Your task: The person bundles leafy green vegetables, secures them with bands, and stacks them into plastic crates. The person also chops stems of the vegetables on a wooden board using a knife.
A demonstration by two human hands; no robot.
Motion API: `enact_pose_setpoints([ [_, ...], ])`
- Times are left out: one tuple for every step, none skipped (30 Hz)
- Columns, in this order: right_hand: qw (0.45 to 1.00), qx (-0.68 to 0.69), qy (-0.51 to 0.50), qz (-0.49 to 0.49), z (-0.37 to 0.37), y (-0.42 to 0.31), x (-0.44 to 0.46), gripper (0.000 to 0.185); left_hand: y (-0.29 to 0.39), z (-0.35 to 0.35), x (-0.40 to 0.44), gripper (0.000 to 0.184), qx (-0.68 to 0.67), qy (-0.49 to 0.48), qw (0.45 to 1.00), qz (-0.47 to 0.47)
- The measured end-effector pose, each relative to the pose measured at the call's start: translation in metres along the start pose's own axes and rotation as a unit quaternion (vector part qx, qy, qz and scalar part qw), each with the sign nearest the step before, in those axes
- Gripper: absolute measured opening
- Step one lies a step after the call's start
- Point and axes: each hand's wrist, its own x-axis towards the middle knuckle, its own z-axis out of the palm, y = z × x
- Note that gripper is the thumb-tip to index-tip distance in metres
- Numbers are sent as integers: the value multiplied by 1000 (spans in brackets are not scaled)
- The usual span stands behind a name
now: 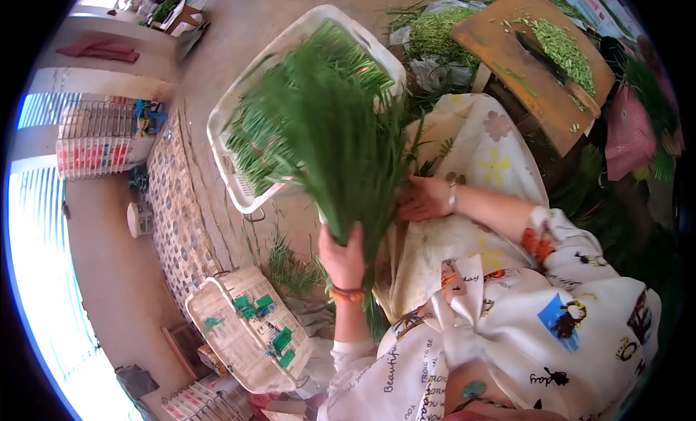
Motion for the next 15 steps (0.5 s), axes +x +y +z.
enact_pose_setpoints([
  [990, 120, -25, 68, -2, 17, 18, 46, 2, 10, -12, 42, 113, -4, 990, 82],
  [980, 187, -34, 66, -3, 27, 27, 45, 5, 15, -25, 49, 225, -9, 961, 162],
  [979, 200, -28, 39, -4, 31, 26, 44, 16, 14, -37, 49, 229, -17, 960, 162],
  [979, 203, -23, 15, -6, 35, 21, 44, 33, 12, -49, 55, 236, -98, 948, 192],
  [979, 202, -17, -5, -9, 39, 12, 43, 41, 8, -59, 62, 242, -179, 928, 219],
  [979, 203, -12, -30, -15, 45, 0, 42, 41, -15, -54, 61, 157, -165, 946, 231],
  [979, 199, -7, -49, -18, 48, -13, 41, 31, -32, -47, 55, 208, -156, 950, 172],
  [978, 196, -2, -65, -21, 52, -21, 41, 32, -37, -45, 49, 242, -168, 940, 172],
  [977, 196, 9, -80, -24, 56, -30, 40, 23, -50, -24, 53, 222, -236, 946, 24],
  [977, 193, 14, -91, -26, 58, -35, 39, 10, -62, -2, 58, 200, -294, 926, -125],
  [976, 191, 21, -98, -27, 59, -37, 39, 3, -55, 4, 58, 200, -294, 926, -125],
  [975, 192, 22, -109, -28, 61, -39, 38, -1, -47, 11, 61, 97, -379, 916, -94],
  [975, 188, 24, -117, -30, 61, -41, 37, -7, -38, 18, 64, -12, -458, 887, -63],
  [975, 183, 30, -121, -30, 60, -41, 37, -24, -31, 27, 64, -12, -458, 887, -63],
  [974, 179, 33, -132, -31, 61, -43, 36, -44, -21, 41, 68, -49, -455, 883, -103],
])
